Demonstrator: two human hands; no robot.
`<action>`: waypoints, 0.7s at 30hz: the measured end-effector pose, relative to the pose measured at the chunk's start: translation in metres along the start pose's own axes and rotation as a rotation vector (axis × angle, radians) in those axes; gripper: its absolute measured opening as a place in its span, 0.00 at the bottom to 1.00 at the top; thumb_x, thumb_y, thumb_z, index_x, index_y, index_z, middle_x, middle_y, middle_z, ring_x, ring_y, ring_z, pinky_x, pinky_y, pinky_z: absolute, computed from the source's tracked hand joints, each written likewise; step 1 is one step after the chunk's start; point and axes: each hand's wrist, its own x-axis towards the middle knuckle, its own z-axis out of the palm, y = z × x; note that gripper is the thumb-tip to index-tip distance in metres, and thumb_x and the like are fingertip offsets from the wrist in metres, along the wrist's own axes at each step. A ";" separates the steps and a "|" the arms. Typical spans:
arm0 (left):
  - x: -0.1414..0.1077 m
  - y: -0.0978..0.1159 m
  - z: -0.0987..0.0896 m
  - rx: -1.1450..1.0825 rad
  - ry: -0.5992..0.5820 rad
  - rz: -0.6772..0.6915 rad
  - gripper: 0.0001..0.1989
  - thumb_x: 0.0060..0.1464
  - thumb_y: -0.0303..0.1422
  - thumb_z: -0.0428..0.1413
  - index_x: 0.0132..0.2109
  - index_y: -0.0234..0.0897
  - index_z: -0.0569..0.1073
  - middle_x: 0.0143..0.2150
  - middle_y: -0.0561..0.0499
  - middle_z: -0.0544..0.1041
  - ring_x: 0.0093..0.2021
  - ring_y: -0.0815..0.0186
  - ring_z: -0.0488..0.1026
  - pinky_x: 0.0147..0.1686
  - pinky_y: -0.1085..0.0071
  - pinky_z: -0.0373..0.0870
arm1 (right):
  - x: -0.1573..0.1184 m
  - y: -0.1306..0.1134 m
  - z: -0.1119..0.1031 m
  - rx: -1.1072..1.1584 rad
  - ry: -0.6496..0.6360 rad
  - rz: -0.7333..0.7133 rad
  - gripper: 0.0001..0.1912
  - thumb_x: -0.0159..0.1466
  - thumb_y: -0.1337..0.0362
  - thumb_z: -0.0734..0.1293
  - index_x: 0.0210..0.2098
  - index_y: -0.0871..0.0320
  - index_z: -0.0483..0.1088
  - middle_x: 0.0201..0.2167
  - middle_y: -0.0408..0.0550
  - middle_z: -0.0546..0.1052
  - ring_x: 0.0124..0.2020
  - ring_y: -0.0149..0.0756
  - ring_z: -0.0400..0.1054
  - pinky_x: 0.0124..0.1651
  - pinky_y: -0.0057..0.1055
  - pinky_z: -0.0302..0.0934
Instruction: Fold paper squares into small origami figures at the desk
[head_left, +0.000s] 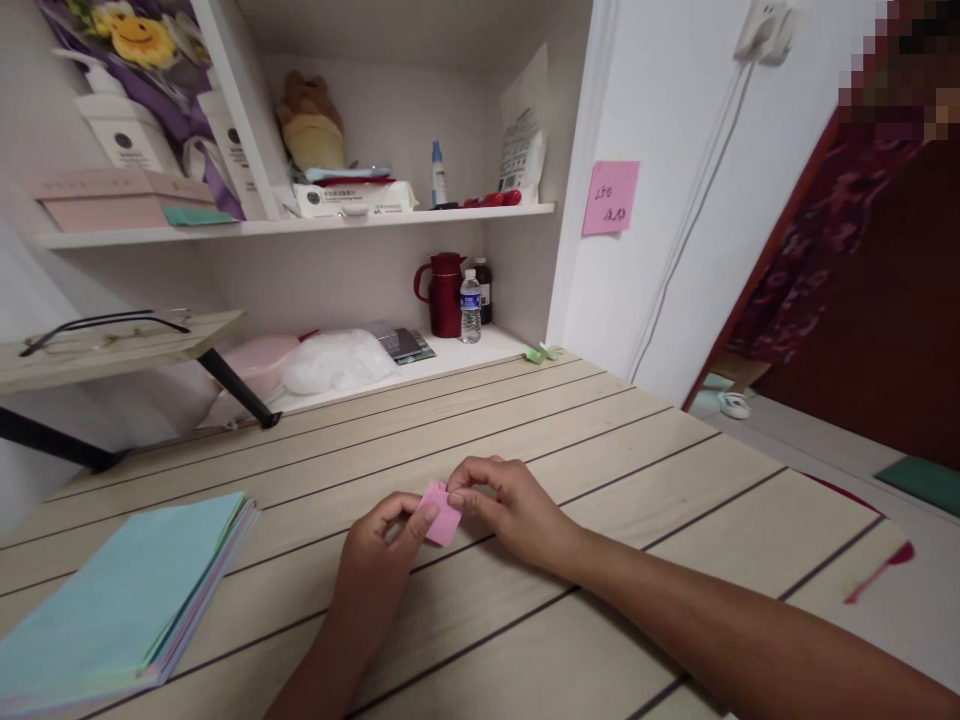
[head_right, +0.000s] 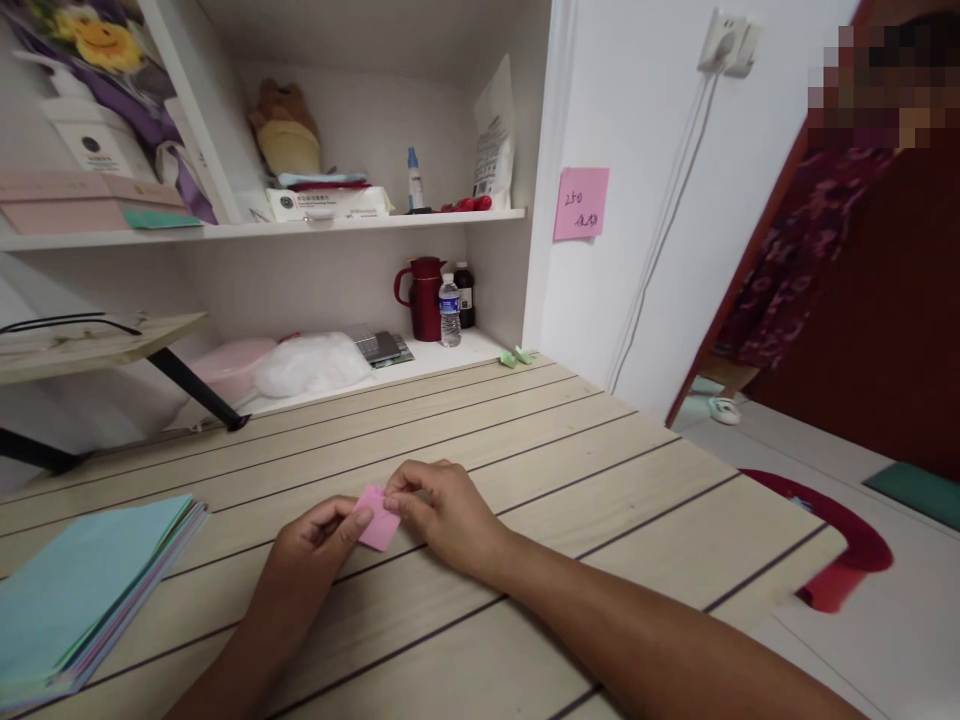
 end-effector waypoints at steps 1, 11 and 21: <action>0.000 0.001 0.000 -0.012 0.004 -0.007 0.14 0.54 0.45 0.57 0.34 0.39 0.77 0.30 0.53 0.76 0.34 0.64 0.71 0.39 0.71 0.65 | 0.000 0.000 0.000 -0.024 -0.009 -0.006 0.06 0.64 0.69 0.67 0.29 0.57 0.71 0.27 0.40 0.76 0.32 0.31 0.67 0.40 0.27 0.57; -0.001 0.012 0.007 -0.235 0.082 -0.160 0.14 0.46 0.43 0.63 0.33 0.37 0.77 0.30 0.52 0.78 0.32 0.64 0.73 0.35 0.71 0.66 | -0.004 0.003 0.007 0.119 -0.046 0.052 0.10 0.62 0.63 0.69 0.43 0.53 0.67 0.29 0.40 0.75 0.33 0.34 0.68 0.44 0.33 0.59; -0.004 0.010 0.019 -0.683 0.123 -0.167 0.11 0.48 0.39 0.63 0.32 0.37 0.72 0.39 0.49 0.79 0.42 0.63 0.74 0.47 0.66 0.67 | 0.001 0.002 0.018 0.563 0.027 0.313 0.21 0.51 0.51 0.75 0.26 0.59 0.65 0.21 0.36 0.63 0.24 0.27 0.54 0.28 0.26 0.48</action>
